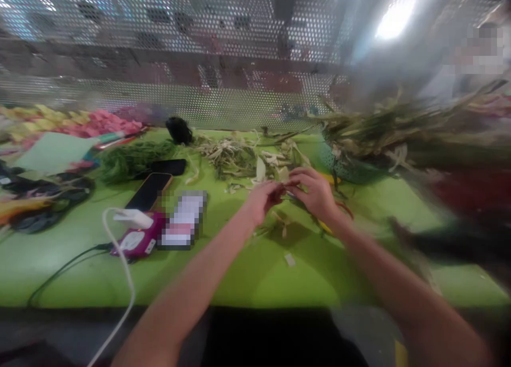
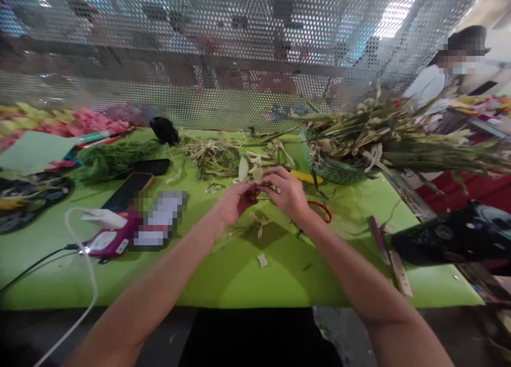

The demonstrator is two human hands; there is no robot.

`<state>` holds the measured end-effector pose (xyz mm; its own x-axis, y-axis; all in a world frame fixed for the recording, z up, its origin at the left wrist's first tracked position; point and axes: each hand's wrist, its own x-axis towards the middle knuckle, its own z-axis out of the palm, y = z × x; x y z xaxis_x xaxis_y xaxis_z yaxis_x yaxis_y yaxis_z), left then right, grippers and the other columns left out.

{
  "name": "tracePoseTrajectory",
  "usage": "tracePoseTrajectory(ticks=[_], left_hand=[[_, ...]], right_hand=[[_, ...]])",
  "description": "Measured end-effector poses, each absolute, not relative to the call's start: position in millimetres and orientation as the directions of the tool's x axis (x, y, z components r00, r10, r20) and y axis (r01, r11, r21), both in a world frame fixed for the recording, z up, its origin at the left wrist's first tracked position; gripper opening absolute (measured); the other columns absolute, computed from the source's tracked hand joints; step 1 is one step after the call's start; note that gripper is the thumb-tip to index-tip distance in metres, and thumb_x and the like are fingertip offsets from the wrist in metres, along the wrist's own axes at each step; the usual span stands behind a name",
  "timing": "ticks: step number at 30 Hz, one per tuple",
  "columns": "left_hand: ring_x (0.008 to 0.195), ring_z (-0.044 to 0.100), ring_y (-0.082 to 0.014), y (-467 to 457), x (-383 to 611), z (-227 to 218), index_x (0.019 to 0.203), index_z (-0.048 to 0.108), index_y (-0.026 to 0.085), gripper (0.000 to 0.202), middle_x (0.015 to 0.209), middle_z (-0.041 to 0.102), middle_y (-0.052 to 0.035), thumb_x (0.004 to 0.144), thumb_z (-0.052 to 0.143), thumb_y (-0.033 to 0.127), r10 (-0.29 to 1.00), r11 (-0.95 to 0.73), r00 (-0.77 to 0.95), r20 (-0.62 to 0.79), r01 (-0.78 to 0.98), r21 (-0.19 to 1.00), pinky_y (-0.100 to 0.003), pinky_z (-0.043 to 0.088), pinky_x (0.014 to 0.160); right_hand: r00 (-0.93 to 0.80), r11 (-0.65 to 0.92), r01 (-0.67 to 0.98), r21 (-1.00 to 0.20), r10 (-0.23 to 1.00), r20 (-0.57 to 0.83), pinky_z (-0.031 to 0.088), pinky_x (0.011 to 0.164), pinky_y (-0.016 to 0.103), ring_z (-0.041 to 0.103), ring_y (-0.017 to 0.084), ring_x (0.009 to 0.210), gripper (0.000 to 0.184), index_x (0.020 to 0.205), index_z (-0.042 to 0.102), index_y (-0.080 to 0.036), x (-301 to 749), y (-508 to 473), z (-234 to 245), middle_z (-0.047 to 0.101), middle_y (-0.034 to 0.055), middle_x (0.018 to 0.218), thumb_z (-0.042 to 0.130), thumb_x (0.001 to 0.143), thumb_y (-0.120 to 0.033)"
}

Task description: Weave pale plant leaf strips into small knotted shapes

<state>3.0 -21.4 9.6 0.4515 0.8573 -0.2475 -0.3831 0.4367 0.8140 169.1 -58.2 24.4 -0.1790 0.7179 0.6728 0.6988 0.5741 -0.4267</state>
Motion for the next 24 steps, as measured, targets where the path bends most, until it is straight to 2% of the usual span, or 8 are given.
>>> tracePoseTrajectory(ticks=[6, 14, 19, 24], left_hand=[[0.060, 0.051, -0.0094, -20.5, 1.9, 9.0, 0.074, 0.058, 0.018, 0.013, 0.072, 0.059, 0.0013, 0.066, 0.068, 0.016, 0.854, 0.417, 0.468, -0.227, -0.355, 0.837, -0.027, 0.045, 0.063], [0.066, 0.053, -0.0094, -19.9, 4.0, 2.5, 0.073, 0.063, 0.016, 0.023, 0.071, 0.060, 0.0011, 0.065, 0.078, 0.030, 0.913, 0.270, 0.383, -0.141, -0.309, 0.912, -0.027, 0.044, 0.071], [0.068, 0.054, -0.0101, -21.2, 3.7, 4.9, 0.075, 0.068, 0.015, 0.026, 0.074, 0.064, -0.0016, 0.065, 0.079, 0.035, 0.914, 0.202, 0.398, -0.079, -0.277, 0.939, -0.027, 0.044, 0.074], [0.073, 0.057, -0.0119, -19.9, 2.7, 4.7, 0.076, 0.070, 0.014, 0.024, 0.077, 0.068, -0.0042, 0.062, 0.081, 0.030, 0.917, 0.185, 0.392, -0.075, -0.252, 0.950, -0.028, 0.043, 0.076]], right_hand=[[-0.243, 0.581, 0.672, -0.460, 0.760, 0.603, 0.050, 0.087, 0.035, 0.061, 0.021, 0.101, 0.008, 0.087, 0.063, -0.019, 168.5, -55.8, 27.1, 0.063, 0.0099, 0.107, 0.057, 0.091, -0.023], [-0.218, 0.519, 0.713, -0.471, 0.803, 0.555, 0.048, 0.085, 0.034, 0.059, 0.022, 0.101, 0.006, 0.085, 0.056, -0.020, 165.8, -58.1, 27.0, 0.061, 0.0109, 0.111, 0.054, 0.090, -0.019], [-0.129, 0.444, 0.759, -0.477, 0.820, 0.558, 0.047, 0.077, 0.032, 0.058, 0.019, 0.087, 0.007, 0.085, 0.055, -0.020, 160.8, -59.3, 26.3, 0.060, 0.0084, 0.100, 0.056, 0.084, -0.013], [-0.068, 0.436, 0.665, -0.607, 0.844, 0.532, 0.048, 0.070, 0.029, 0.056, 0.016, 0.076, 0.006, 0.084, 0.058, -0.020, 161.7, -56.7, 23.7, 0.058, 0.0034, 0.088, 0.058, 0.083, -0.014]])
